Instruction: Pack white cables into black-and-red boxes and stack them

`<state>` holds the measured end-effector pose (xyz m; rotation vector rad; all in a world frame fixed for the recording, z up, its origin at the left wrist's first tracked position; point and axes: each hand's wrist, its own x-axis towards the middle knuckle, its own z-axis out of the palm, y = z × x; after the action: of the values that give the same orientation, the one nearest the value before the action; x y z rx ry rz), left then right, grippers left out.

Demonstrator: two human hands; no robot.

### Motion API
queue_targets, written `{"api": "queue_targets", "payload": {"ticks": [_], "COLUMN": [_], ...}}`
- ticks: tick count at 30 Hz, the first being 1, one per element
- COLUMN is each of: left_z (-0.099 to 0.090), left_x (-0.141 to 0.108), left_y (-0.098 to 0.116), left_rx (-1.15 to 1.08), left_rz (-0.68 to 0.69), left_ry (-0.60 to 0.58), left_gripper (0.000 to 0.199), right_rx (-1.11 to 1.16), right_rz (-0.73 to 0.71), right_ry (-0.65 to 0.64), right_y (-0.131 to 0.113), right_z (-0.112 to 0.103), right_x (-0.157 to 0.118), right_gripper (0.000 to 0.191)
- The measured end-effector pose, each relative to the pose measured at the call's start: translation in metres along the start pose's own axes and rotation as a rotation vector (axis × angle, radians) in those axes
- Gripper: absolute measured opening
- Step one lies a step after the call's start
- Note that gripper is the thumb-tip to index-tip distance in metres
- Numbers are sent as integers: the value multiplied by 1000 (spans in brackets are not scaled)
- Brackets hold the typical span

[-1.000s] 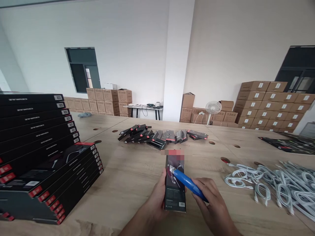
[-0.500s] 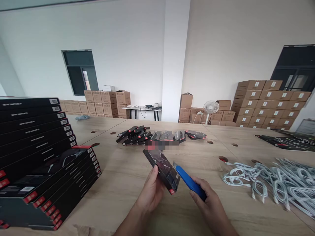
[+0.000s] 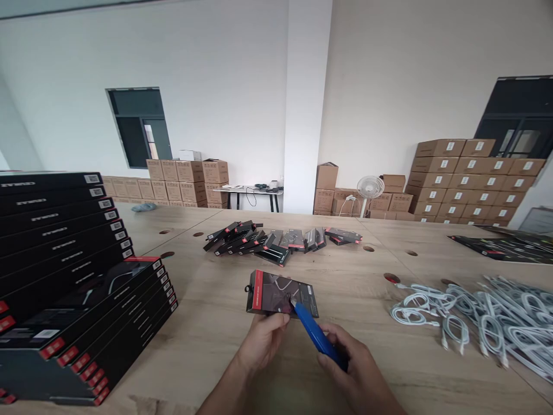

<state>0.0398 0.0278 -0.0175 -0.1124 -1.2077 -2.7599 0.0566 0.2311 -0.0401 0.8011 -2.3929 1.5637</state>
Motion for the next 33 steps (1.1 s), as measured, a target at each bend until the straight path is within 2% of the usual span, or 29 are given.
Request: {"api": "queue_targets", "payload": {"ticks": [5, 8, 11, 14, 16, 18, 20, 22, 24, 26, 29, 31, 33], "left_z": [6, 9, 12, 14, 14, 13, 11, 11, 13, 17, 23, 26, 27], "left_x": [-6, -11, -16, -17, -15, -11, -8, -6, -6, -7, -11, -15, -17], "left_y": [-5, -10, -14, -15, -13, -11, -9, -8, -10, -14, -23, -31, -36], "left_rx": [22, 72, 88, -5, -85, -128, -135, -135, -143, -134, -99, -88, -75], "left_rz": [-41, -101, -144, -205, -244, -277, -308, -341, -377, -420, -498, -555, -597], "left_ry": [-71, -116, -178, -242, -200, -106, -36, 1, 33, 36, -50, -91, -71], "left_gripper": [64, 59, 53, 54, 50, 39, 31, 30, 31, 32, 37, 41, 43], "right_rx": [-44, -19, -41, -275, -545, -743, -807, -822, -775, -587, -275, -237, -250], "right_rz": [40, 67, 110, 215, 246, 231, 206, 191, 160, 108, 58, 68, 72], "right_ry": [75, 104, 186, 293, 282, 254, 251, 263, 267, 237, 136, 91, 80], "right_y": [11, 13, 18, 35, 49, 60, 65, 61, 51, 36, 17, 11, 10], "right_z": [9, 10, 0, -20, -33, -41, -44, -44, -42, -36, -24, -17, -13], "right_x": [-3, 4, 15, 21, 18, 14, 12, 12, 15, 16, 15, 13, 12], "right_gripper": [49, 51, 49, 49, 42, 27, 12, 8, 11, 19, 34, 38, 40]}}
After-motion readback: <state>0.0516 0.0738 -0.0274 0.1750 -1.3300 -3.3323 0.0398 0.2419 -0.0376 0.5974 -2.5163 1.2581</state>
